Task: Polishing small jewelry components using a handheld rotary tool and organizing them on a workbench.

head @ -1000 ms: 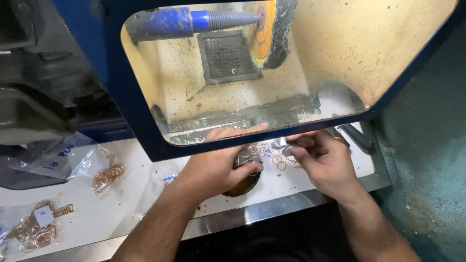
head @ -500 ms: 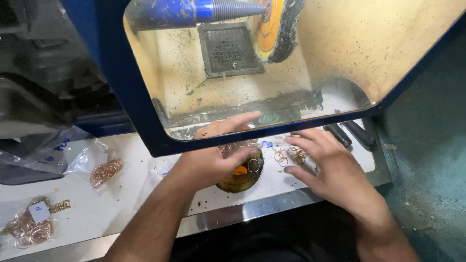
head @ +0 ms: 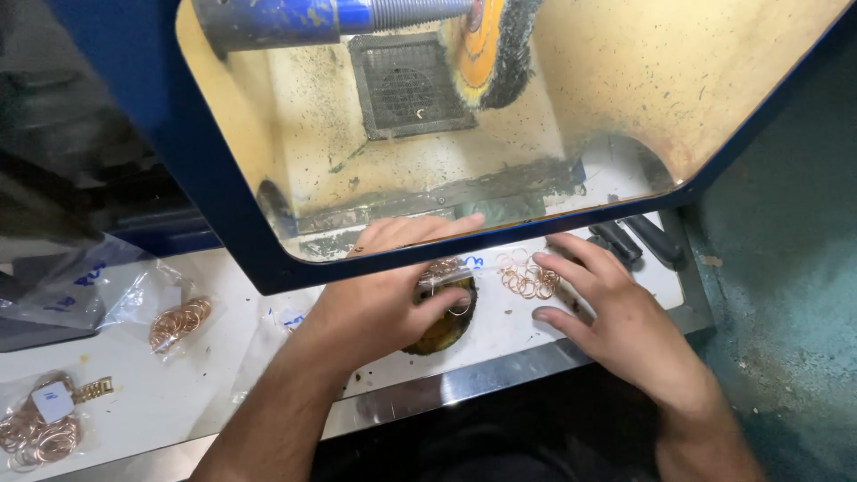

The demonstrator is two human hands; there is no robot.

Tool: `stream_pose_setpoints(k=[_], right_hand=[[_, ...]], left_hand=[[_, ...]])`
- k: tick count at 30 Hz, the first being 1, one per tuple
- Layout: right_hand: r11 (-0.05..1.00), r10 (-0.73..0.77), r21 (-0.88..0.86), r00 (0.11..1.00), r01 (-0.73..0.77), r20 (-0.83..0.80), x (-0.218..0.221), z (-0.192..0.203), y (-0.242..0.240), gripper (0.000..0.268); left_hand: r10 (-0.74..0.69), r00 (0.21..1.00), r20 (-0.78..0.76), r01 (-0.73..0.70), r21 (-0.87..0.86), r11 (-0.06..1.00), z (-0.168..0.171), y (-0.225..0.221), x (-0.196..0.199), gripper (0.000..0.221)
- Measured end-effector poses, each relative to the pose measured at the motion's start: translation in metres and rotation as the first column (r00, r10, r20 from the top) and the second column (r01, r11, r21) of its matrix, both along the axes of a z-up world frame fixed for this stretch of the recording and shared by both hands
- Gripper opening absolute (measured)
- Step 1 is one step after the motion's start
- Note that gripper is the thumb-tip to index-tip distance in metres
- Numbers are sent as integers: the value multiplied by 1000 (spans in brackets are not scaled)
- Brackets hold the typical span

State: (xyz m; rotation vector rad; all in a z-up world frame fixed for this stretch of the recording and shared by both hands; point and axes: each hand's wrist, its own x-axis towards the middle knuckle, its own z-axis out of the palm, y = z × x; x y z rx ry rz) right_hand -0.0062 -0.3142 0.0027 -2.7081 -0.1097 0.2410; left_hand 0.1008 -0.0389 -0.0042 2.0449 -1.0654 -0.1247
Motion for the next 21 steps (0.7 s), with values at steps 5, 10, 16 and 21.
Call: stream_pose_setpoints(k=[5,10,16,21], right_hand=[[999,-38,-18,999,38,-32,-4,-2,-6,68],[997,75,-7,996,-75,43,3,-4,12,56],[963,266,-87,950,-255,165,10,-15,9,44],[979,199,-20,935,-202,293,19,-17,9,21]], left_hand=[[-10,999,34,9,24,1000,-7,-2,0,82],[-22,999,-47,25,67,997,-5,-5,0,90],[-26,994,-108,44,168,985,-4,-7,-1,103],[-16,986,-164,36,123,992,-7,-6,1,90]])
